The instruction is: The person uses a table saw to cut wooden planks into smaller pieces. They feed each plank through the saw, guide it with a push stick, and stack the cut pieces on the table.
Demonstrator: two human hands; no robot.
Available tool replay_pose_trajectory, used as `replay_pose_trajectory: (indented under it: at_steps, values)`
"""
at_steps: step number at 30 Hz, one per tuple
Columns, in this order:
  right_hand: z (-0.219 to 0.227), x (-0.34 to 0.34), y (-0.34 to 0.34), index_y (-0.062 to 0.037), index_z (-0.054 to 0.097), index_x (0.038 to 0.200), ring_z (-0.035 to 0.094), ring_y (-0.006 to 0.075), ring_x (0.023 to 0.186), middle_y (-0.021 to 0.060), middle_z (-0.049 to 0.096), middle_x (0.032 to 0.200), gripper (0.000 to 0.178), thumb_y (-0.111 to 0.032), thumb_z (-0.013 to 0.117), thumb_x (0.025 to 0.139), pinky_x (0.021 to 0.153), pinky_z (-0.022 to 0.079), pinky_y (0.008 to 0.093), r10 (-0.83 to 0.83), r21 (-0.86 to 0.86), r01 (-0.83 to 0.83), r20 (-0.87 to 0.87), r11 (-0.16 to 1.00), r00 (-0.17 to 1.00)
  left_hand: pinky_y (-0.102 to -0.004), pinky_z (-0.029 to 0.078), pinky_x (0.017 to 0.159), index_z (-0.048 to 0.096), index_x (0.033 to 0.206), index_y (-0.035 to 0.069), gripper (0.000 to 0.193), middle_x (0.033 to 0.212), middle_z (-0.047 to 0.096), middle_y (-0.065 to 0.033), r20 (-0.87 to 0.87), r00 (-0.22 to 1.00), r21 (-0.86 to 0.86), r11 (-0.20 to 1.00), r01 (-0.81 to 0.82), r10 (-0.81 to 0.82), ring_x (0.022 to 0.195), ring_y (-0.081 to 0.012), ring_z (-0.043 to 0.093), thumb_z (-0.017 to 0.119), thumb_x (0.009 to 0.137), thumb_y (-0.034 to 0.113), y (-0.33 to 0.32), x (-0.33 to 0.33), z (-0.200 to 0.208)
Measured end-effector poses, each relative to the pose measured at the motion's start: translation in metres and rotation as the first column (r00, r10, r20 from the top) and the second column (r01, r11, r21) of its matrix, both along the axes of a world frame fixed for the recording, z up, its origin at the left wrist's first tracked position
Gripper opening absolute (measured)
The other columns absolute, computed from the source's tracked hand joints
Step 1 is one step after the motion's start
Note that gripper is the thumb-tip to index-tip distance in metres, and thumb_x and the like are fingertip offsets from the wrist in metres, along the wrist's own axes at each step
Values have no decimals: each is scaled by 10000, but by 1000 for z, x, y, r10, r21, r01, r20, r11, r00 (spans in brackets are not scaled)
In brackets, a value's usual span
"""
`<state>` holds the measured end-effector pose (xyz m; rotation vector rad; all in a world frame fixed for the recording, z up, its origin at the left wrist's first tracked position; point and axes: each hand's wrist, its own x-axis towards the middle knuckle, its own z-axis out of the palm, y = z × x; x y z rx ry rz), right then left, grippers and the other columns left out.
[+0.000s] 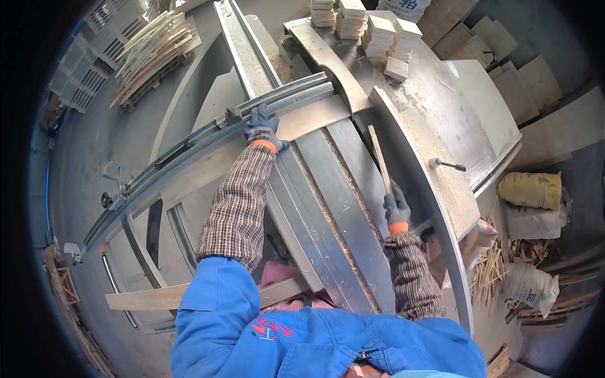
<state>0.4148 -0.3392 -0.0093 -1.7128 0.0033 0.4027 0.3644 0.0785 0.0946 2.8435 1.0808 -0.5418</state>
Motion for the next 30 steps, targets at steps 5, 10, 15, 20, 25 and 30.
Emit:
replay_pose_trajectory:
  at_steps: [5, 10, 15, 20, 25, 30]
  values:
    - [1, -30, -28, -141, 561, 1426, 410, 23, 511, -41, 559, 731, 489, -192, 630, 944, 463, 334, 192, -19, 20, 20, -26, 1000, 999, -472, 180, 1237, 500, 1469, 224, 934, 1656, 101, -158, 45, 998, 41, 998, 45, -47, 1525, -383, 97, 796, 666, 599, -2, -4, -3]
    - [1, -39, -37, -143, 563, 1426, 405, 20, 510, -33, 567, 735, 491, -200, 631, 942, 465, 332, 191, -21, -31, 21, 17, 999, 1000, -453, 176, 1241, 553, 1419, 199, 848, 1647, 129, -174, 112, 992, 36, 998, 57, -60, 1519, -402, 98, 806, 691, 554, -8, -11, -1]
    - [14, -42, -33, -128, 560, 1428, 401, 20, 508, -31, 564, 731, 496, -192, 623, 940, 462, 329, 191, -48, -46, 46, -38, 998, 998, -450, 305, 1186, 593, 1363, 187, 786, 1571, 319, -142, 419, 908, 40, 999, -12, -6, 1441, -351, 308, 842, 682, 490, -4, -40, -45]
    - [24, -42, -34, -60, 584, 1396, 495, 43, 726, -45, 601, 867, 477, -100, 650, 925, 668, 419, 197, -90, -24, 88, -146, 996, 985, -469, 523, 878, 699, 1070, 9, 513, 1046, 683, -206, 890, 421, 104, 818, -566, 178, 966, -358, 640, 870, 720, 343, 13, -152, -146]
    - [20, -39, -32, -124, 551, 1430, 416, 20, 522, -34, 560, 738, 493, -185, 612, 945, 465, 337, 183, -42, -33, 40, -51, 999, 998, -269, 342, 359, 587, 777, 111, 368, 606, 516, 9, 131, -727, -986, 165, -25, 674, 440, -96, 425, 749, 877, 426, 57, -222, -170]
    - [14, -39, -31, -123, 562, 1416, 413, 21, 520, -31, 562, 738, 487, -189, 631, 938, 463, 331, 183, -47, -38, 44, -75, 998, 996, -232, 298, 348, 574, 764, 145, 347, 557, 412, 38, 4, -617, -1000, 15, 12, 787, 387, -85, 340, 728, 894, 427, 60, -217, -167]
